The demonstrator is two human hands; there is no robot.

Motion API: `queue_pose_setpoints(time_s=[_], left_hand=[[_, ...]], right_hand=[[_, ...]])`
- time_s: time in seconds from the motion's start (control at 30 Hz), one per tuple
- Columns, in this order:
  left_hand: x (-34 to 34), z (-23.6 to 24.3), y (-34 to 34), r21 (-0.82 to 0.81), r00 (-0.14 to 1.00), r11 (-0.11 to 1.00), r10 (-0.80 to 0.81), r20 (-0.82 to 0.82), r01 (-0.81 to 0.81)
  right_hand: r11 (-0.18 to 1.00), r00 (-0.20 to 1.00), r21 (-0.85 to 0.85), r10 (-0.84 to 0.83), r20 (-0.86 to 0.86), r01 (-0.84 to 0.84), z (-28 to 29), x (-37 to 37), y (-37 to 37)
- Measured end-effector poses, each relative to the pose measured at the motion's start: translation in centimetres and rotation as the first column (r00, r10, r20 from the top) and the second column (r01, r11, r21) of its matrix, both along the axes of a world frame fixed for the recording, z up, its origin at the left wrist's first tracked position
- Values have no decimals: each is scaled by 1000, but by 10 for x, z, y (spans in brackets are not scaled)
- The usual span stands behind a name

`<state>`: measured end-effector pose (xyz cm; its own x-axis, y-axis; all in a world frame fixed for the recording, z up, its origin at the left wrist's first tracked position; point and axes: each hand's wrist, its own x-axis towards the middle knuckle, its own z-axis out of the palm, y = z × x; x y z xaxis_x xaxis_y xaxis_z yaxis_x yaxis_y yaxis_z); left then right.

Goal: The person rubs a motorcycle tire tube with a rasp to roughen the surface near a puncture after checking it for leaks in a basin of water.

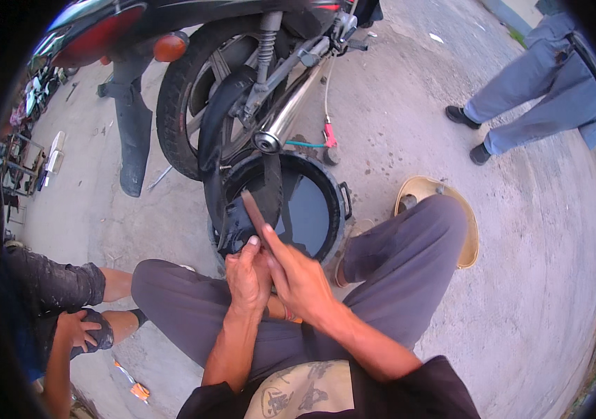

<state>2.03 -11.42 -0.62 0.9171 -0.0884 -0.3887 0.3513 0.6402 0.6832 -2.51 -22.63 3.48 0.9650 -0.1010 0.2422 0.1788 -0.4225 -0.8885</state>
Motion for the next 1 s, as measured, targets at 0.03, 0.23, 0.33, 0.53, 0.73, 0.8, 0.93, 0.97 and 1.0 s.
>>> queue_pose_setpoints(time_s=[0.03, 0.23, 0.33, 0.53, 0.73, 0.8, 0.93, 0.97, 1.0], left_hand=[[4, -11, 3, -1, 998, 999, 37, 49, -37], [4, 7, -11, -61, 1000, 998, -10, 6, 10], [11, 11, -4, -127, 996, 991, 60, 70, -50], [6, -10, -7, -141, 999, 989, 36, 7, -35], [7, 3, 6, -12, 1000, 1000, -1, -11, 1], [11, 6, 5, 33, 999, 999, -36, 12, 36], [3, 1, -1, 44, 996, 995, -87, -9, 88], [4, 4, -1, 54, 997, 996, -72, -4, 72], [5, 8, 0, 63, 998, 996, -57, 1, 57]], right_hand=[[1000, 1000, 29, -1, -20, 2, -2, -12, 5], [997, 998, 60, -48, -51, 51, 9, 33, -7], [985, 993, 151, -69, -92, 83, 13, 28, -10], [999, 999, -25, -24, -39, 23, -2, -15, -2], [1000, 995, 11, 13, -95, -12, 5, 17, 4], [1000, 998, -24, -16, 68, 18, -7, -13, 7], [1000, 999, 18, -27, 35, 26, 1, 20, 2], [1000, 1000, -9, 10, -21, -10, 3, 31, 1], [1000, 1000, -3, 12, 6, -12, 2, 28, 1]])
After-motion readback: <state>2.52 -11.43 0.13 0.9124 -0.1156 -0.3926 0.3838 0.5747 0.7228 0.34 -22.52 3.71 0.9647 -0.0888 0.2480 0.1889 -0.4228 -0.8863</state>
